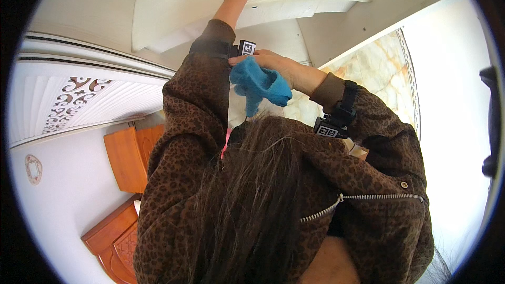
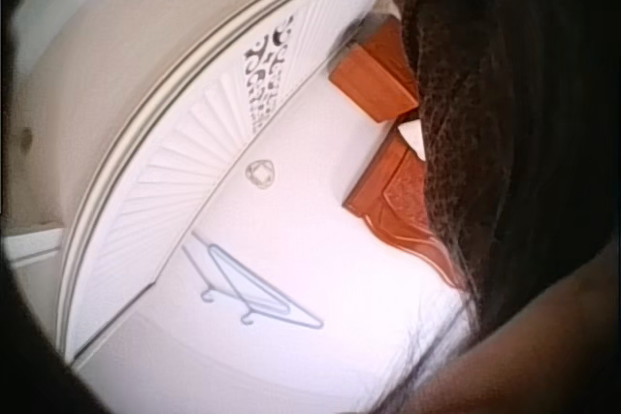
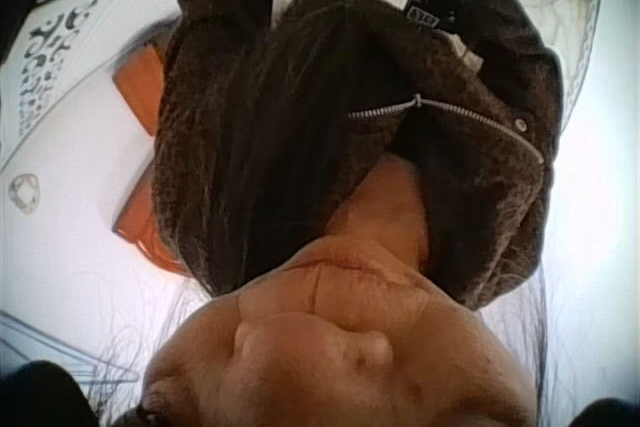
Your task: The person wipes the interior surfaces of a white cabinet or wardrobe using a blue cloth. They clean the top, sides, and shelves in sequence, moving around the unit to reach different areas. The person occasionally pauses to adjust their position or the cloth.
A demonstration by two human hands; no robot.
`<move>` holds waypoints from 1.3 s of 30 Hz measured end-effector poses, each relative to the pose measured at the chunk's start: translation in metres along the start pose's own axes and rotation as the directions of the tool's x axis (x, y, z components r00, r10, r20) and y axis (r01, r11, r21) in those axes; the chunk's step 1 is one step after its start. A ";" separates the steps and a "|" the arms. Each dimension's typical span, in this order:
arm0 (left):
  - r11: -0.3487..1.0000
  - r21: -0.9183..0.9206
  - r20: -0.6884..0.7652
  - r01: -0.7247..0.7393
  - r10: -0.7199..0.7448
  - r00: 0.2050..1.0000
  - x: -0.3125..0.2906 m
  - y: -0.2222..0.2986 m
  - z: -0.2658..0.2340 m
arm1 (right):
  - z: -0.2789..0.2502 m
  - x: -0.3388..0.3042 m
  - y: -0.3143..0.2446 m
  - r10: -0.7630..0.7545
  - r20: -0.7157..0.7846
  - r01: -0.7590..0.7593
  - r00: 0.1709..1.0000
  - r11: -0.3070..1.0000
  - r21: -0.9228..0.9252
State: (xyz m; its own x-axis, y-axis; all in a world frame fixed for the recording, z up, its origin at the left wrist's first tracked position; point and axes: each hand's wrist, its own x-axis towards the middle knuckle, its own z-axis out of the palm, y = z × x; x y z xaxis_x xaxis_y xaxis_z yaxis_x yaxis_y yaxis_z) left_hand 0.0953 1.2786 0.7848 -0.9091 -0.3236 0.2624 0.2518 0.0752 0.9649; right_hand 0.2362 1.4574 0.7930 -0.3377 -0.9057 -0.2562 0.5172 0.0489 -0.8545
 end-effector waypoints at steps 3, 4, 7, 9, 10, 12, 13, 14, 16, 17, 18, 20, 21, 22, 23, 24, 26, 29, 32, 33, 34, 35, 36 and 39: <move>0.967 0.189 0.045 -0.170 0.165 0.985 -0.006 0.003 0.004 | 0.006 0.002 0.005 0.008 0.062 -0.018 0.998 0.987 0.159; 0.951 0.228 0.060 -0.210 0.202 0.978 -0.008 0.004 0.005 | 0.006 0.004 0.007 0.072 0.026 -0.075 0.997 0.982 0.172; 0.873 0.365 0.136 -0.322 0.292 0.947 -0.016 0.007 0.011 | 0.004 0.006 0.008 0.122 0.099 -0.142 0.988 0.960 0.240; 0.791 0.461 0.223 -0.403 0.336 0.915 -0.019 0.008 0.015 | 0.000 0.007 0.009 0.176 0.100 -0.195 0.979 0.953 0.230; 0.723 0.511 0.254 -0.464 0.389 0.886 -0.021 0.009 0.017 | -0.002 0.006 0.010 0.186 0.099 -0.204 0.978 0.952 0.227; 0.562 0.596 0.327 -0.573 0.482 0.813 -0.024 0.008 0.018 | -0.004 0.007 0.013 0.171 0.132 -0.197 0.976 0.956 0.219; 0.527 0.624 0.356 -0.577 0.466 0.810 -0.025 0.008 0.018 | -0.005 0.007 0.016 0.150 0.109 -0.169 0.983 0.967 0.192; 0.491 0.649 0.386 -0.582 0.447 0.807 -0.027 0.007 0.017 | -0.006 0.008 0.019 0.097 0.121 -0.116 0.988 0.979 0.167; 0.378 0.688 0.469 -0.619 0.420 0.777 -0.030 0.003 0.016 | -0.008 0.011 0.027 0.001 0.142 -0.027 0.990 0.983 0.181; 0.300 0.702 0.520 -0.646 0.405 0.752 -0.032 0.002 0.016 | -0.008 0.013 0.030 -0.041 0.154 0.006 0.987 0.975 0.222; 0.205 0.698 0.570 -0.686 0.420 0.706 -0.035 -0.001 0.016 | -0.009 0.014 0.034 -0.033 0.128 0.001 0.991 0.969 0.246; 0.053 0.703 0.636 -0.709 0.400 0.660 -0.040 -0.005 0.019 | -0.011 0.019 0.040 -0.061 0.179 -0.015 0.982 0.918 0.397; -0.038 0.688 0.678 -0.725 0.391 0.623 -0.043 -0.008 0.020 | -0.012 0.020 0.043 -0.056 0.183 -0.033 0.981 0.893 0.449; -0.042 0.675 0.691 -0.736 0.386 0.612 -0.045 -0.010 0.022 | -0.013 0.021 0.045 -0.055 0.181 -0.041 0.982 0.872 0.487; -0.055 0.659 0.711 -0.750 0.371 0.597 -0.047 -0.013 0.023 | -0.014 0.020 0.047 -0.060 0.176 -0.039 0.982 0.858 0.512; -0.069 0.652 0.729 -0.755 0.331 0.600 -0.049 -0.016 0.024 | -0.014 0.019 0.048 -0.083 0.177 -0.023 0.981 0.850 0.527; -0.066 0.637 0.739 -0.768 0.338 0.583 -0.052 -0.023 0.026 | -0.013 0.015 0.051 -0.176 0.200 0.030 0.964 0.818 0.575; -0.075 0.598 0.787 -0.798 0.240 0.568 -0.057 -0.037 0.027 | -0.011 0.010 0.052 -0.313 0.235 0.084 0.920 0.745 0.662; -0.091 0.492 0.870 -0.866 0.081 0.486 -0.062 -0.055 0.023 | -0.012 0.009 0.050 -0.288 0.208 0.129 0.935 0.820 0.557; -0.091 0.454 0.889 -0.886 -0.014 0.457 -0.065 -0.061 0.021 | -0.014 0.009 0.049 -0.257 0.196 0.137 0.946 0.867 0.478; -0.105 0.440 0.895 -0.892 -0.027 0.444 -0.066 -0.066 0.019 | -0.016 0.009 0.048 -0.281 0.198 0.195 0.939 0.910 0.367; -0.118 0.427 0.896 -0.897 -0.081 0.437 -0.066 -0.070 0.017 | -0.018 0.010 0.046 -0.308 0.213 0.253 0.927 0.934 0.250; -0.118 0.409 0.895 -0.905 -0.141 0.423 -0.066 -0.073 0.015 | -0.020 0.011 0.045 -0.295 0.220 0.239 0.930 0.939 0.249; -0.179 0.427 0.877 -0.886 -0.155 0.454 -0.056 -0.074 0.011 | -0.023 0.017 0.048 -0.285 0.259 0.134 0.923 0.869 0.477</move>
State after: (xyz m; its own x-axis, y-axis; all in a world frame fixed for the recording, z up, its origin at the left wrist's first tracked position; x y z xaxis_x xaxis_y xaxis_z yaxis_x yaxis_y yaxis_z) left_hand 0.1242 1.3019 0.6987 -0.7430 0.6690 -0.0193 0.6191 0.6761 -0.3995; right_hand 0.2376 1.4536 0.7372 -0.2552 -0.9589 0.1242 0.7789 -0.2799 -0.5612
